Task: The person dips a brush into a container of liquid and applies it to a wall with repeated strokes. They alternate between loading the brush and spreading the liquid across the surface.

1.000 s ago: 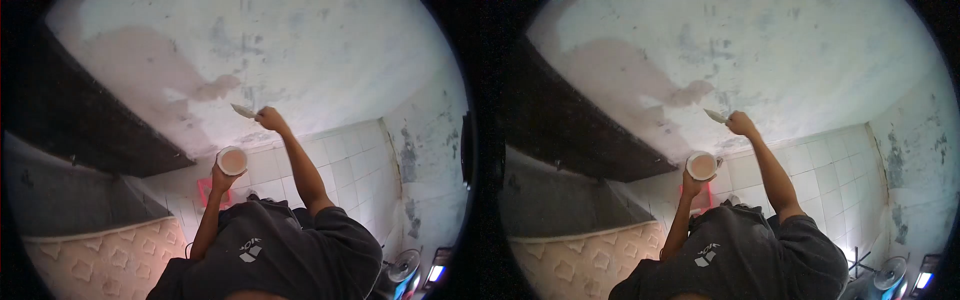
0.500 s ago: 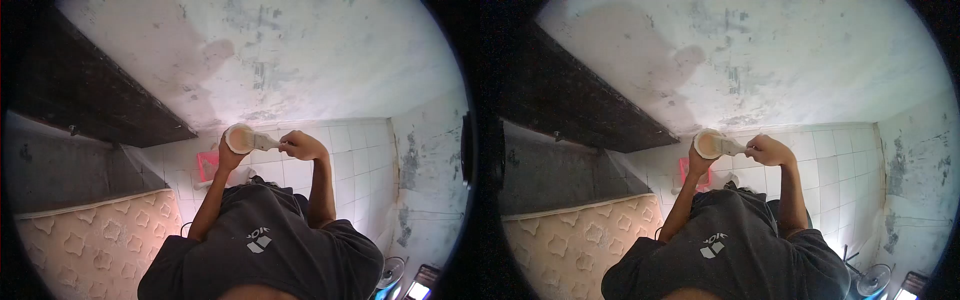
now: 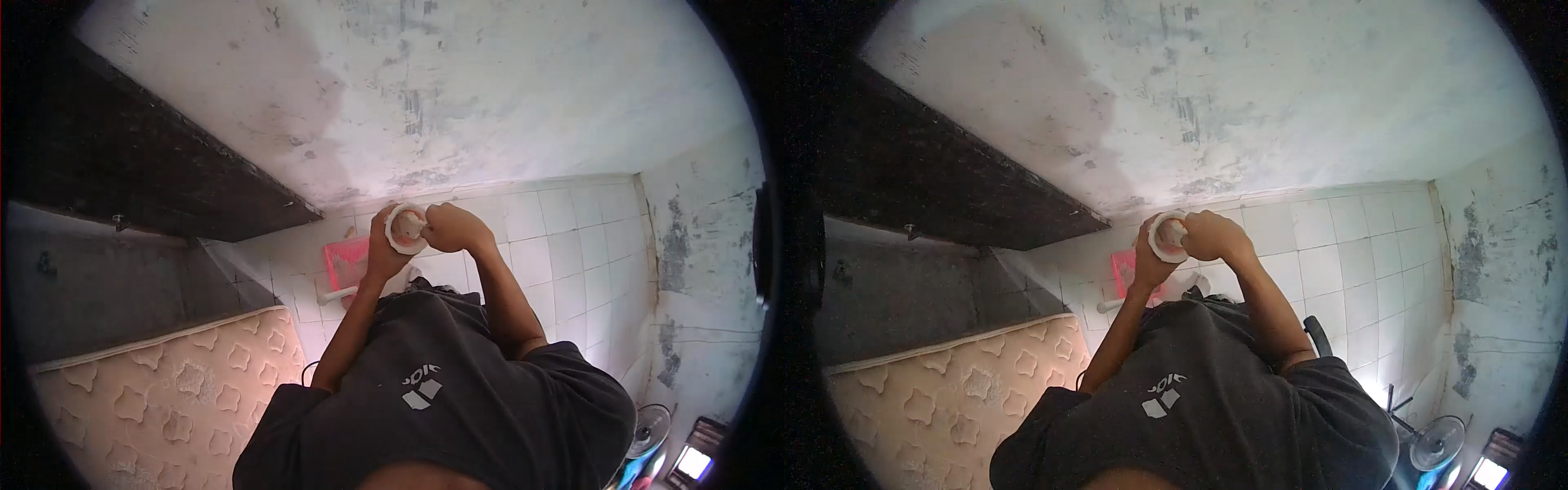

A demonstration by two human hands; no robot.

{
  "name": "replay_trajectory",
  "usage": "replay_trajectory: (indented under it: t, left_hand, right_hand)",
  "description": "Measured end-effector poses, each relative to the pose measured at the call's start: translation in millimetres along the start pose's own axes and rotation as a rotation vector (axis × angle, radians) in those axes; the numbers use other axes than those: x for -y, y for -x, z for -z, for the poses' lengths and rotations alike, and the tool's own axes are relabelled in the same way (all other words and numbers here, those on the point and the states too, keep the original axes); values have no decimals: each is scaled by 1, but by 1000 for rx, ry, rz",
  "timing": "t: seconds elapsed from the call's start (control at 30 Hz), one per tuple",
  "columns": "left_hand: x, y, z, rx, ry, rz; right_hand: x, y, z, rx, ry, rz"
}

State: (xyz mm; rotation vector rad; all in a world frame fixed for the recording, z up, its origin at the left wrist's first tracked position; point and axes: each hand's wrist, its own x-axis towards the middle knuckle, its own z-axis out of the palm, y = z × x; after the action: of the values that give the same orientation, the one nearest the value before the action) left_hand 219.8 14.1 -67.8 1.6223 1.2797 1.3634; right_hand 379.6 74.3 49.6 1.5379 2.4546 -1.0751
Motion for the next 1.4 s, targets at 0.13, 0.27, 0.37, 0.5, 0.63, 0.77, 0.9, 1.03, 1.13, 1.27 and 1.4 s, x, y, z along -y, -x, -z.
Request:
replay_trajectory:
  t: [0.13,0.27,0.37,0.5,0.63,0.77,0.9,1.03,1.13,1.27,1.4]
  left_hand:
    - [-2,2,7,14,-31,41]
    - [-2,-1,7,34,71,82]
    - [-6,-4,4,-2,71,63]
    - [-5,-5,3,7,131,97]
    - [-10,-8,2,37,118,112]
    - [-9,-9,7,63,67,111]
    - [-17,-9,9,68,70,116]
    - [-12,-8,8,83,-44,76]
    - [-6,-8,8,146,-96,-21]
    - [10,-1,-1,108,-176,-92]
    - [3,6,-8,103,-234,-112]
  right_hand:
    - [0,0,2,15,-33,91]
    - [-5,2,3,28,2,46]
    - [-8,8,2,-44,-17,65]
    - [-17,6,-5,-102,-35,88]
    - [-27,-1,-7,-72,-36,132]
    - [-41,-1,-6,11,-148,124]
    - [-48,8,6,204,-455,65]
    - [-62,12,-3,274,-623,16]
    - [-70,17,-8,345,-746,32]
    - [-77,19,-19,385,-815,56]
    - [-80,10,-48,194,-365,62]
